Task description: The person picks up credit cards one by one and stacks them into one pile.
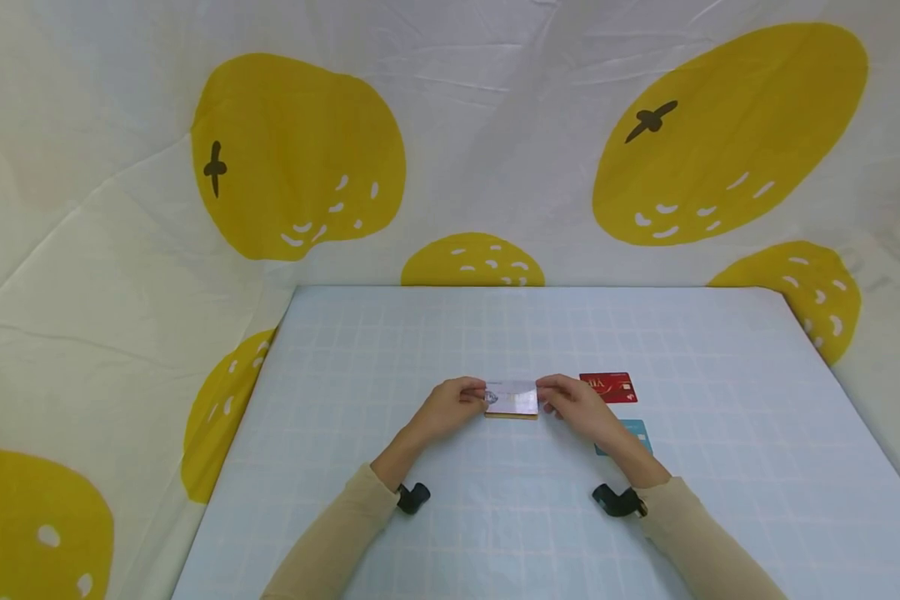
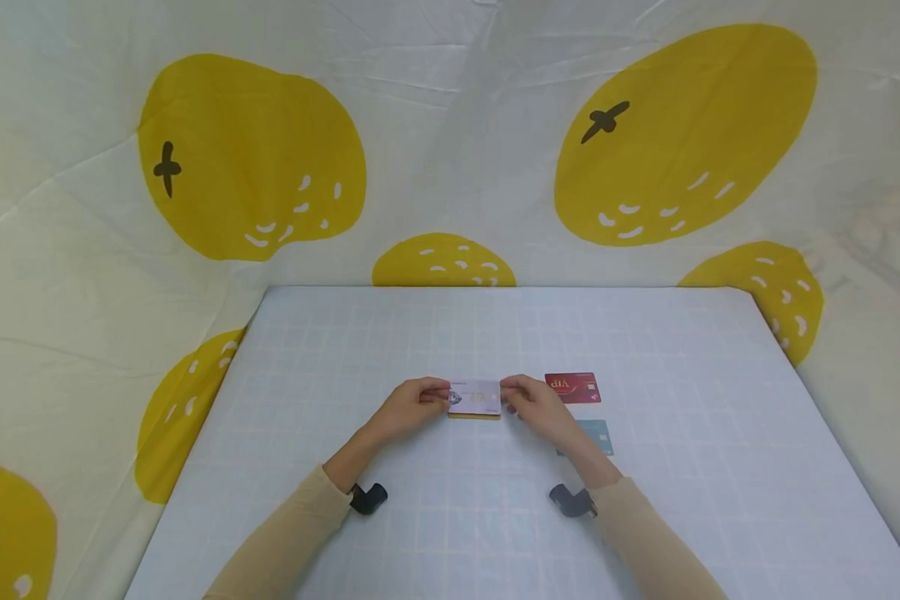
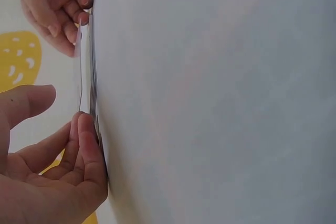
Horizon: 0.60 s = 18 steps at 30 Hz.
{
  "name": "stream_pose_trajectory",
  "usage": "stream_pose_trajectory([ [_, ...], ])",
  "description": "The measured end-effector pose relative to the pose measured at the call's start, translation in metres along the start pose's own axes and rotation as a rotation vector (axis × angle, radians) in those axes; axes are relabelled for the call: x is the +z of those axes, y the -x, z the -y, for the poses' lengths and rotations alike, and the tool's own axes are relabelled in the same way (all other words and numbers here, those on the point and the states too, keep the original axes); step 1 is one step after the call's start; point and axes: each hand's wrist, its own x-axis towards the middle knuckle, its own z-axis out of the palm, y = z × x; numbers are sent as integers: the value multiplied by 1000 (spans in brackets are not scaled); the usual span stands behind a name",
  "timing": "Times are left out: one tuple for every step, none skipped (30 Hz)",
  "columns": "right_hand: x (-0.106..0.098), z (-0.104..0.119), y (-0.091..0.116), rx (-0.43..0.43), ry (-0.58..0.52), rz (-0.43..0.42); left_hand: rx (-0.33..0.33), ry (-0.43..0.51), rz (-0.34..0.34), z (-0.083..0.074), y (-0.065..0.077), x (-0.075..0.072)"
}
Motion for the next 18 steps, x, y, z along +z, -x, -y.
stream_pose_trajectory([
  [0, 0, 0, -4, 9, -1, 3, -5, 2, 0, 0, 0],
  [0, -1, 0, -4, 17, -2, 4, -10, 3, 0, 0, 0],
  [1, -1, -1, -4, 25, -3, 6, -12, 5, -1, 0, 0],
  [1, -2, -1, -11, 37, -1, 8, -18, 7, -1, 0, 0],
  [1, -2, -1, -11, 44, -1, 11, -20, 9, -1, 0, 1],
  [1, -2, -1, -14, 54, 1, 12, -21, 10, -1, 0, 1],
  [1, -3, -2, -13, 59, 0, 13, -22, 11, -1, 0, 1],
  [2, -4, -2, -15, 64, 1, 11, -23, 12, -1, 0, 1],
  [2, -4, -2, -19, 69, 2, 9, -24, 13, -1, 0, 1],
  [2, -5, -2, -29, 78, 4, 7, -26, 13, -2, 0, 1],
  [2, -5, -2, -30, 77, 4, 8, -27, 13, -1, 0, 1],
  [1, -5, -2, -36, 80, 6, 6, -31, 13, -1, 0, 1],
  [1, -5, -2, -39, 82, 6, 5, -33, 13, -1, 0, 1],
  [1, -6, -2, -45, 87, 7, 3, -38, 12, -2, 0, 1],
  [1, -6, -3, -50, 93, 10, 4, -41, 13, -2, 0, 1],
  [1, -7, -3, -57, 102, 14, 6, -44, 13, -2, 0, 1],
  [1, -6, -3, -52, 104, 13, 7, -47, 15, -2, 0, 1],
  [1, -7, -3, -50, 111, 12, 5, -50, 16, -3, 0, 1],
])
